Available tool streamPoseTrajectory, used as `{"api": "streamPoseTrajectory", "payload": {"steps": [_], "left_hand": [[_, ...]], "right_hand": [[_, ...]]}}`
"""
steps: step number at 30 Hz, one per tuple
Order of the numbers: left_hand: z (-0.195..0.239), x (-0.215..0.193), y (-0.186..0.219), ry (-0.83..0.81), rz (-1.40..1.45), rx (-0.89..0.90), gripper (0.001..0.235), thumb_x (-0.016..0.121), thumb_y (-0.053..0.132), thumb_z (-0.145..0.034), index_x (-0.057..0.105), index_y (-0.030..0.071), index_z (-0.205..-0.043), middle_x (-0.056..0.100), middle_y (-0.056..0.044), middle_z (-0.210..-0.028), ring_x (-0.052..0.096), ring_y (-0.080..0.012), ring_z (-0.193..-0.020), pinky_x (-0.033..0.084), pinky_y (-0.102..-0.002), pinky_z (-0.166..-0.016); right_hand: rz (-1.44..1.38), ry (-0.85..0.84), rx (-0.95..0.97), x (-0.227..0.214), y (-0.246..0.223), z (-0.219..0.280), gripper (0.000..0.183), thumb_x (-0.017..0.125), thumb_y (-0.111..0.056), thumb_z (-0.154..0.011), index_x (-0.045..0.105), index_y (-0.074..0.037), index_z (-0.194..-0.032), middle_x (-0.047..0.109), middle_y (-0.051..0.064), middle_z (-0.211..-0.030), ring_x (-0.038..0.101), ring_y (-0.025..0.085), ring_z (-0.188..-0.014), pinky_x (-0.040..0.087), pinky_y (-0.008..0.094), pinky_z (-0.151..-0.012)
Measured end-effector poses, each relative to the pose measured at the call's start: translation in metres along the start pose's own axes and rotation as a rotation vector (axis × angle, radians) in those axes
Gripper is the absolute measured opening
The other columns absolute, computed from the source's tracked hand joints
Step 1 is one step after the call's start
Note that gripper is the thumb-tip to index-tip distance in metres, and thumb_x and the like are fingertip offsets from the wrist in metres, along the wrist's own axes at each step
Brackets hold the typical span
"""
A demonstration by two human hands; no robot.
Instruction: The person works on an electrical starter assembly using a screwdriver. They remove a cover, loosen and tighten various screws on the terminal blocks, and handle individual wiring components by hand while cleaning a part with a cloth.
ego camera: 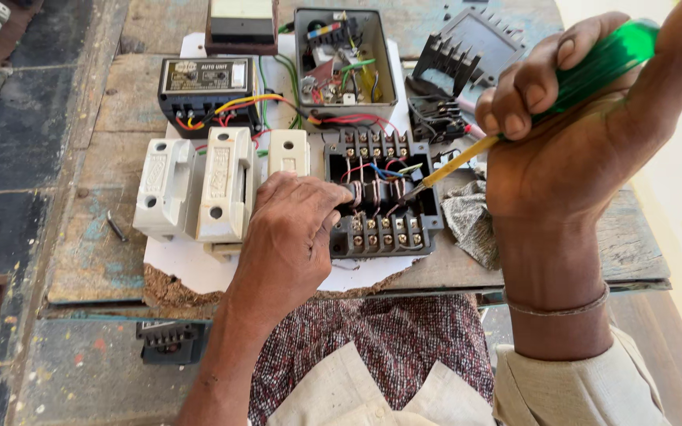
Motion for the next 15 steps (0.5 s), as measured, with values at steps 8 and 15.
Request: {"api": "streamPoseTrajectory", "payload": {"steps": [8, 15], "left_hand": [[-0.046, 0.022, -0.018, -0.148, -0.058, -0.030, 0.018, 0.067, 0.002, -0.091, 0.075, 0.003, -0.108, 0.076, -0.017, -0.101, 0.071, -0.0298, -0.096, 0.053, -0.046, -0.095], [-0.115, 0.089, -0.054, -0.414, 0.169, -0.289, 0.034, 0.067, 0.016, -0.092, 0.067, 0.009, -0.126, 0.076, -0.015, -0.103, 0.075, -0.0234, -0.091, 0.054, -0.038, -0.091]], "right_hand": [[0.077, 0.114, 0.015, -0.010, 0.021, -0.030, 0.064, 0.053, -0.064, -0.105, 0.050, -0.008, -0.075, 0.043, 0.006, -0.061, 0.040, 0.019, -0.051, 0.029, 0.034, -0.047], [0.163, 0.102, 0.047, 0.004, 0.056, -0.075, 0.061, 0.060, -0.069, -0.105, 0.054, -0.012, -0.083, 0.047, 0.003, -0.063, 0.044, 0.015, -0.053, 0.039, 0.033, -0.053]]}}
Point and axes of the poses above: each hand's wrist, its own z-axis away from the middle knuckle, its own x-axis out of the palm, y = z × x, the point moved 10 cm from there along -z, towards the middle knuckle
